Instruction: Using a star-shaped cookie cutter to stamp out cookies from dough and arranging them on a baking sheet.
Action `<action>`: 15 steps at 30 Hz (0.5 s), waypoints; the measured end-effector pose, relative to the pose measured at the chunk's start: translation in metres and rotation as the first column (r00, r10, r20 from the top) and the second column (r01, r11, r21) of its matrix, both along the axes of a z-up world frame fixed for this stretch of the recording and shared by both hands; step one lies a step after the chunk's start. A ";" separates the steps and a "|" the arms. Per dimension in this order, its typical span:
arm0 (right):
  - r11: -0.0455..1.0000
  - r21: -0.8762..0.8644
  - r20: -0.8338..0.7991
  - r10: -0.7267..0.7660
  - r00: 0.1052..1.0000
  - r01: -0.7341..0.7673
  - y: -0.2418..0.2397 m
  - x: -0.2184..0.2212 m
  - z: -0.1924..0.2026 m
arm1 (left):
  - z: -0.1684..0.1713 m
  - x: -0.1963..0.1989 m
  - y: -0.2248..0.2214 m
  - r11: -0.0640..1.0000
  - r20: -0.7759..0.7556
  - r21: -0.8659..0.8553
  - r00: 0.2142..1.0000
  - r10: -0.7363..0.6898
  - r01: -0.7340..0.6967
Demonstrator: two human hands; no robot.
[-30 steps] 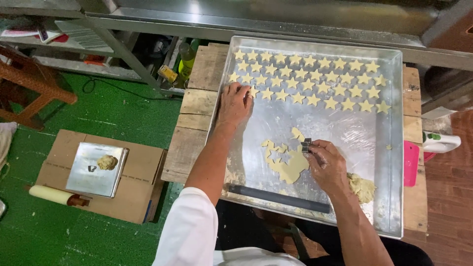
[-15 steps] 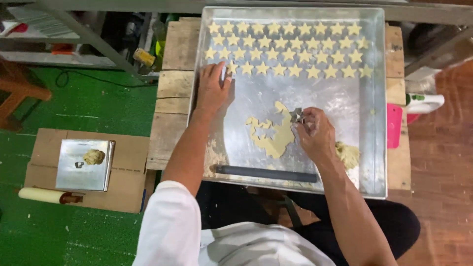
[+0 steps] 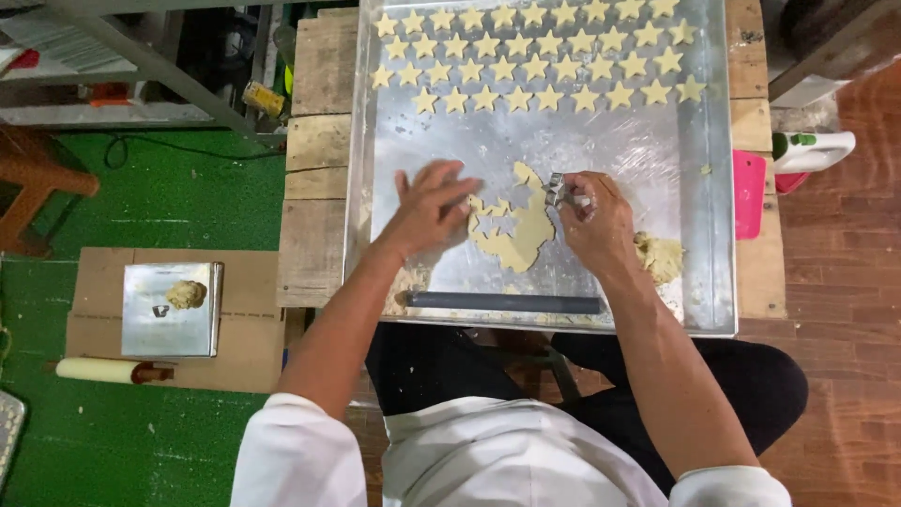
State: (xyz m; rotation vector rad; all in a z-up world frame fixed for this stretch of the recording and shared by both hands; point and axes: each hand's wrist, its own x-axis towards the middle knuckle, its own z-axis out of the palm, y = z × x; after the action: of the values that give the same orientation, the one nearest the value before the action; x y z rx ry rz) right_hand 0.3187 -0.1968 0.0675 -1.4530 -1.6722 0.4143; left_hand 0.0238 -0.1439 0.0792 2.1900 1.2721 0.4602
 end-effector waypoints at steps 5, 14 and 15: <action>1.000 0.008 0.029 0.012 0.999 -0.012 -0.001 -0.002 -0.003 | -0.028 0.016 -0.002 0.997 0.069 0.031 0.995 -0.077 0.075; 0.998 -0.065 0.004 0.008 1.000 -0.008 -0.002 -0.006 0.009 | -0.046 0.016 0.009 0.998 0.124 0.027 0.991 -0.055 0.052; 0.997 -0.075 -0.024 -0.010 1.000 0.009 -0.002 -0.006 0.009 | -0.044 0.015 0.009 0.998 0.115 0.032 0.991 -0.065 0.062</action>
State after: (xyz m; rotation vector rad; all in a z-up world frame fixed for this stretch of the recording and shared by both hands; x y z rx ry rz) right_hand 0.3128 -0.1991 0.0764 -1.5044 -1.6456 0.4922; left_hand 0.0389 -0.1347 0.0354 2.1864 1.1374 0.5751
